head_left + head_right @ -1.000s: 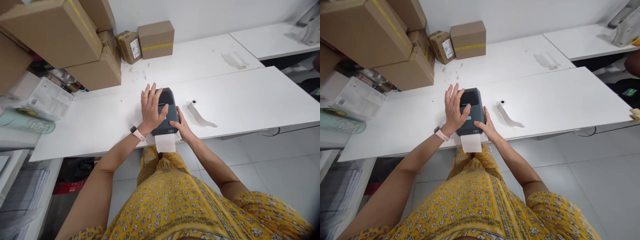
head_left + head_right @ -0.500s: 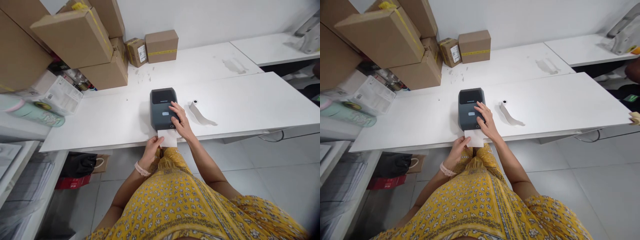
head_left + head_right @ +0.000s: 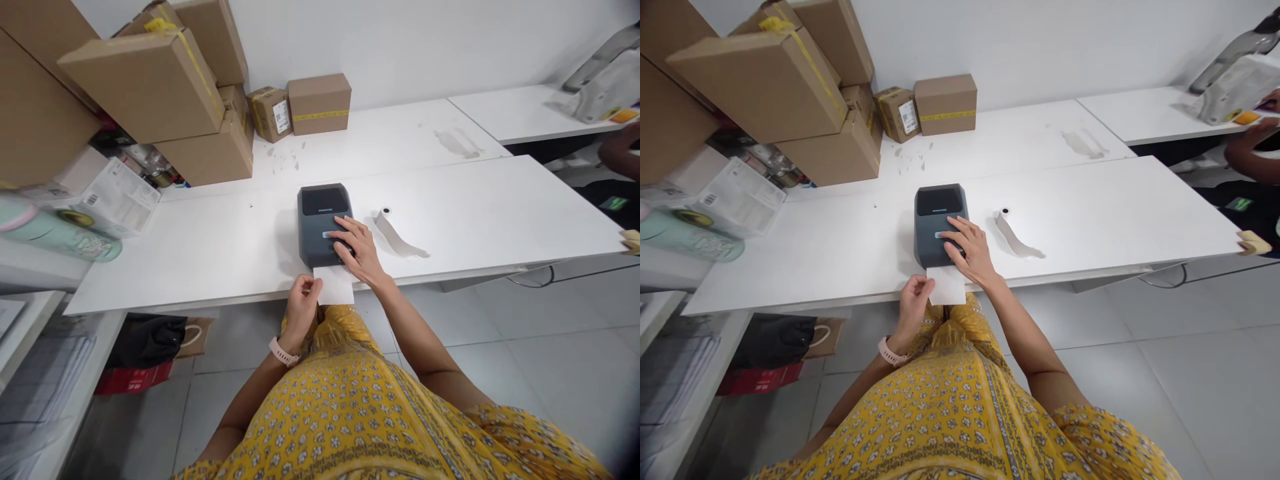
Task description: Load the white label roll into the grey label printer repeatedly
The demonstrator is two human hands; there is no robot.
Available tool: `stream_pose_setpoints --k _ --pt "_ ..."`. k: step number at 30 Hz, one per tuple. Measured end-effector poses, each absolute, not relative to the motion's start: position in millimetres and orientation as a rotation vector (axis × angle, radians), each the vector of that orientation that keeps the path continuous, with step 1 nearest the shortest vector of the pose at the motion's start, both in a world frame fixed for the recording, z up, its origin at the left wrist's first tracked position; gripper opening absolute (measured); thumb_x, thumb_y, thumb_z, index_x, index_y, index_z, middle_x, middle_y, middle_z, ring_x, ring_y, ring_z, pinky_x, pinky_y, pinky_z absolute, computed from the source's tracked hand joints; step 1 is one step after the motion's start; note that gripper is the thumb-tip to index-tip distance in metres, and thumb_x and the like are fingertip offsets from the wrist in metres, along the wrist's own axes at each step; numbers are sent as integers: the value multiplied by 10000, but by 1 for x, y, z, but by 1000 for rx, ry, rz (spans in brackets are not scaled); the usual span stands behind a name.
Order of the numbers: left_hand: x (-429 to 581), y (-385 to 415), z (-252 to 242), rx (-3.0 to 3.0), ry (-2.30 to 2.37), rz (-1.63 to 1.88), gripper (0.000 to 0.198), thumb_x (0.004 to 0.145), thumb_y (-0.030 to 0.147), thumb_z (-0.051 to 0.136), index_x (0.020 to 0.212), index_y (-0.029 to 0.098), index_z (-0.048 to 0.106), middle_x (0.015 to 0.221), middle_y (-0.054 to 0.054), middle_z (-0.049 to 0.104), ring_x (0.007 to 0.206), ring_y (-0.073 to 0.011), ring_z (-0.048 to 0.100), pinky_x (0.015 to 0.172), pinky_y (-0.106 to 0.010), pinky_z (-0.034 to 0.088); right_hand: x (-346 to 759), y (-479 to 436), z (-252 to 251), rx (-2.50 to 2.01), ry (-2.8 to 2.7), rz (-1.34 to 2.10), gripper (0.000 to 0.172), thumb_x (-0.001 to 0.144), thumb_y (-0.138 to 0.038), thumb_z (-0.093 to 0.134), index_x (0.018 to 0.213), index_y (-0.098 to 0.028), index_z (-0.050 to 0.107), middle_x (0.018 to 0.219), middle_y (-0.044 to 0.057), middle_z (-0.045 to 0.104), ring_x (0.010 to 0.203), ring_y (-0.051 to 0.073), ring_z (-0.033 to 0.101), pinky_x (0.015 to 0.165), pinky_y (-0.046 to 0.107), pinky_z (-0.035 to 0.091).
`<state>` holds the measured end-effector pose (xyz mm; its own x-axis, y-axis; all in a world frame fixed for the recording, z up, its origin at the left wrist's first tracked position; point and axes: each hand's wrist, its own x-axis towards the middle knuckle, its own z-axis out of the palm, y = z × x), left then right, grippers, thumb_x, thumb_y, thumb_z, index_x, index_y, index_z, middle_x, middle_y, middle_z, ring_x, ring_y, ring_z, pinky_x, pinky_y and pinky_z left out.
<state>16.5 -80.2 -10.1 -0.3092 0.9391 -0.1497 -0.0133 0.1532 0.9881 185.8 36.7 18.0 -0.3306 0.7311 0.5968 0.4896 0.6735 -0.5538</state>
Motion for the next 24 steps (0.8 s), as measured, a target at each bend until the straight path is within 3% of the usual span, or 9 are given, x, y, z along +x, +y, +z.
stream_pose_setpoints --k 3,6,10,14,19,22,24 --pt "8 -74 3 1047 1658 1496 292 939 504 652 1081 249 663 1096 -57 686 1024 -213 632 879 -331 496 187 35 26 -983 -2071 284 345 1070 -472 474 1223 -313 740 1505 42 646 1398 316 557 1167 575 416" --pt "0 -63 15 1155 1719 1609 336 974 494 599 1216 264 630 1317 -93 643 1240 -249 589 1008 -378 484 184 34 35 -1004 -2110 211 317 1060 -498 505 1174 -330 749 1519 25 636 1373 318 581 1244 628 297" --pt "-3 -48 21 1250 1699 1624 391 986 518 576 1291 277 612 1401 -102 617 1337 -269 558 1088 -417 474 175 39 43 -967 -2105 180 278 1052 -488 531 1003 -311 740 1527 -10 628 1533 343 432 1311 692 105" --pt "4 -40 19 1231 1646 1613 479 980 537 588 1386 283 581 1498 -110 566 1401 -280 530 1168 -446 443 170 47 38 -935 -2147 190 272 1059 -466 526 951 -294 705 1501 1 652 1573 348 378 1297 738 90" --pt "14 -37 10 1099 1545 1539 643 971 566 602 1535 285 473 1657 -107 429 1530 -289 417 1273 -461 351 180 36 15 -990 -2079 204 321 1049 -540 512 1207 -331 697 1639 30 507 1599 344 325 1290 715 155" --pt "15 -37 5 1041 1505 1503 675 976 604 573 1560 286 459 1686 -95 407 1579 -286 354 1316 -465 283 190 21 -7 -1050 -1904 333 496 1066 -589 405 1470 -336 546 1728 83 349 1615 333 289 1263 668 285" --pt "14 -38 4 1056 1517 1504 661 986 622 541 1553 287 480 1692 -82 408 1602 -277 315 1334 -463 243 193 14 -19 -1094 -1788 434 562 1085 -579 325 1584 -333 407 1722 106 357 1617 308 292 1258 630 327"
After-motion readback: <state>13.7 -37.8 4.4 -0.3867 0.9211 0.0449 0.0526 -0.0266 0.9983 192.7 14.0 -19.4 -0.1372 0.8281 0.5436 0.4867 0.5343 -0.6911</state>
